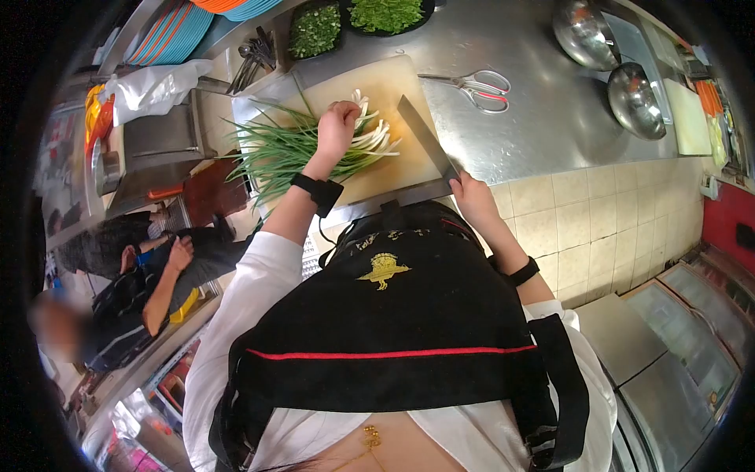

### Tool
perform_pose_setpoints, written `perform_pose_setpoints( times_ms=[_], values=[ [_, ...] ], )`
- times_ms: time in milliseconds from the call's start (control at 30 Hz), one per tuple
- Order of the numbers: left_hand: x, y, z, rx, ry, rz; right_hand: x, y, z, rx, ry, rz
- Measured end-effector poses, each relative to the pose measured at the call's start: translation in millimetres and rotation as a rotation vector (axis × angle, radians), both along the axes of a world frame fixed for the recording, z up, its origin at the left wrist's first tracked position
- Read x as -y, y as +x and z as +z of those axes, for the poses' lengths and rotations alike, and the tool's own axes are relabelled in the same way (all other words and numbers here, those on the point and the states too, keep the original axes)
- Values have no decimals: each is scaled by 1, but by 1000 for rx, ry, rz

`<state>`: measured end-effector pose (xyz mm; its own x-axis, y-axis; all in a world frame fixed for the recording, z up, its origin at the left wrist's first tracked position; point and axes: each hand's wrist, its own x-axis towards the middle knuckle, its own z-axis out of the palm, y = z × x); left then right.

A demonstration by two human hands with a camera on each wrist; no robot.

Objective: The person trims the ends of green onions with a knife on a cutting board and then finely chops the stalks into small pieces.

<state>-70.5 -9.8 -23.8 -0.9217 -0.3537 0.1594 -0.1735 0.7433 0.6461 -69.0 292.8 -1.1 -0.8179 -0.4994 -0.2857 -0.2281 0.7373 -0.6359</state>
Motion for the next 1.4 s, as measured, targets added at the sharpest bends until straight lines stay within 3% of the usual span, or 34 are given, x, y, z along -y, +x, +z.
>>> perform_pose_setpoints(
  times_ms=[100,167,300,467,567,767,900,1000,1067,1167,1300,1367,1400],
  values=[
    [4,2,2,28,98,35,0,-1,0,2,-10,-3],
    [5,3,6,163,488,99,1,-2,4,0,10,8],
    [10,8,-4,132,658,99,-1,-4,6,-20,5,18],
    [10,17,9,95,1233,344,4,-5,16,-17,-24,21],
    [22,34,31,54,1455,318,4,-9,12,-17,12,35],
    [97,118,76,-204,1516,400,2,-16,1,36,54,14],
    [142,197,92,-306,1363,608,-8,-22,-20,6,-18,88],
    [165,249,82,-343,1314,708,-15,-27,-22,154,-8,32],
    [171,272,81,-364,1291,742,-30,-37,-52,-107,-18,159],
    [173,294,80,-333,1262,820,-9,-28,-13,117,54,28],
    [181,317,52,-249,1152,849,-5,-27,-7,70,55,60],
    [184,322,34,-41,504,904,-4,-26,-4,56,85,75],
    [187,324,32,112,402,970,-3,-25,-2,47,110,84]
  ],
)
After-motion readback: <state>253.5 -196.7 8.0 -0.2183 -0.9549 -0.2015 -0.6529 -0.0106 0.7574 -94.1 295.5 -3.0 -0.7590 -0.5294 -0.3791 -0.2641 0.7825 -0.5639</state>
